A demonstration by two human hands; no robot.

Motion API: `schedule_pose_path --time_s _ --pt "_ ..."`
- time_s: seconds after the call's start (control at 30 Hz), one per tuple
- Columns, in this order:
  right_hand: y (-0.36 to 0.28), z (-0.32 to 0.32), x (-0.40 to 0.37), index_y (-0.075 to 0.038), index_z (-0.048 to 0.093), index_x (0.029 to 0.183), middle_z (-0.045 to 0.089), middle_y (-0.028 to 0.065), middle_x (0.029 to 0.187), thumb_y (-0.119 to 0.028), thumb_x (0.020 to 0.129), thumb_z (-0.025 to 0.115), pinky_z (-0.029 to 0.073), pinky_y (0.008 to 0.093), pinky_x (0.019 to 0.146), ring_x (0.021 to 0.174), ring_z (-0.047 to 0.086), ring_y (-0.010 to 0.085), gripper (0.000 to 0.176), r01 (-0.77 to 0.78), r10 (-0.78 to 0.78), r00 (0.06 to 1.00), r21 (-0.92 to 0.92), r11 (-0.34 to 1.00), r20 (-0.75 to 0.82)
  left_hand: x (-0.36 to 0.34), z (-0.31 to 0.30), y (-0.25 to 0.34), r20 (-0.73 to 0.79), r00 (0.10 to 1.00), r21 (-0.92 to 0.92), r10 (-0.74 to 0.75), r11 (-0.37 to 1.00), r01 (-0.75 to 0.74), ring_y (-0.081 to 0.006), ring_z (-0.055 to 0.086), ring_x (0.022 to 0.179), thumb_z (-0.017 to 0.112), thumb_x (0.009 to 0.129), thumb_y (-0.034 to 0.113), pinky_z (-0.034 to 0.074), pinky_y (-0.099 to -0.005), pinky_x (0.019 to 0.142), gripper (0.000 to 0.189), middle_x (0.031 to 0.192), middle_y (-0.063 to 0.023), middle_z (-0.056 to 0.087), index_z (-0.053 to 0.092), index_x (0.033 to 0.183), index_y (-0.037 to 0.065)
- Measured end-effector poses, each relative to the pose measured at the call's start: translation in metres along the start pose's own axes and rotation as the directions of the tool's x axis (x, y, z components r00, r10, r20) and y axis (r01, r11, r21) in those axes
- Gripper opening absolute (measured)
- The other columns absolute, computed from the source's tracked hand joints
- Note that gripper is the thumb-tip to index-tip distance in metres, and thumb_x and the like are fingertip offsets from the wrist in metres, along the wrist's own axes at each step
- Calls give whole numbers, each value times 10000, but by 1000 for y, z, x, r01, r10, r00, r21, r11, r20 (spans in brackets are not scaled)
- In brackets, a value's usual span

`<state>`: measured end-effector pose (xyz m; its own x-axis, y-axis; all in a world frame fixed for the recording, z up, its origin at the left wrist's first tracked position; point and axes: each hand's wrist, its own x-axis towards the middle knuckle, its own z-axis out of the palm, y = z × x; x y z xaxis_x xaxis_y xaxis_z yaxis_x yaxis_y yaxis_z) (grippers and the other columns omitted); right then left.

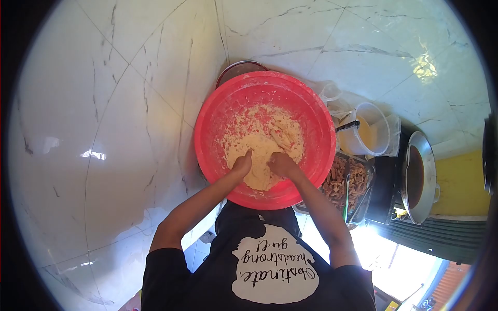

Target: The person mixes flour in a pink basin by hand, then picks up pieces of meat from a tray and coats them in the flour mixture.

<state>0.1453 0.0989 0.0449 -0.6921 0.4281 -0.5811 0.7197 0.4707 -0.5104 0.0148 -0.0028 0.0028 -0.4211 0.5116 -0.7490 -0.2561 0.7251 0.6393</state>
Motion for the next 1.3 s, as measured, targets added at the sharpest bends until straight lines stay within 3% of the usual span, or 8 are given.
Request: schedule_pose_path --time_s 0.5,0.63,0.7,0.83,1.1,1.13,1.17,1.3 --pt "17 11 16 33 589 767 532 83 661 -173 824 478 506 365 506 609 563 200 241 -114 146 989 691 714 12 -25 -2 20 166 985 163 40 984 -67 -318 557 937 249 871 570 404 -381 814 741 991 -247 571 550 1040 -85" --pt "55 35 45 27 600 801 559 113 685 -194 832 463 502 369 514 690 600 248 261 42 -38 997 47 998 -73 -4 -8 9 283 959 164 35 983 -84 -330 546 969 240 873 566 392 -382 849 753 1035 -258 557 538 1051 -102" --pt "64 50 51 30 604 821 572 128 698 -199 833 459 505 380 514 700 610 269 272 76 -104 990 -260 963 -95 5 4 -1 -41 999 106 -8 994 13 -334 535 1001 251 881 536 390 -376 870 719 1077 -259 543 527 1074 -99" --pt "-1 39 27 15 592 816 577 143 731 -202 822 447 508 424 571 730 616 294 262 -173 162 985 341 924 62 18 36 -13 70 989 -385 -134 911 151 -340 523 1026 268 884 505 391 -381 875 683 1102 -255 535 518 1090 -97" --pt "1 2 10 29 573 804 576 135 818 -193 808 449 517 409 575 785 592 279 254 -197 147 980 767 611 134 -11 4 5 13 1000 120 22 992 -23 -378 516 1023 255 877 531 392 -406 863 702 1053 -286 544 559 1012 -87" --pt "4 -4 12 31 582 795 580 144 820 -182 800 443 511 411 596 788 592 274 255 19 -68 984 282 959 164 -7 1 1 12 1000 117 20 993 -21 -378 516 1023 255 877 531 392 -406 863 702 1053 -286 544 559 1012 -87" --pt "6 -8 13 34 591 786 585 154 823 -170 792 436 504 412 617 790 592 269 256 310 -223 926 -279 909 304 -1 -2 -2 58 997 194 43 979 -54 -379 516 1020 252 877 533 390 -409 865 703 1052 -282 546 561 1015 -83" --pt "53 49 47 37 601 757 593 167 776 -150 777 418 495 404 581 708 606 283 263 92 -138 970 -222 971 -200 -14 4 8 -80 995 284 57 958 -33 -374 534 987 259 876 529 401 -409 852 695 1023 -278 557 562 1021 -80"
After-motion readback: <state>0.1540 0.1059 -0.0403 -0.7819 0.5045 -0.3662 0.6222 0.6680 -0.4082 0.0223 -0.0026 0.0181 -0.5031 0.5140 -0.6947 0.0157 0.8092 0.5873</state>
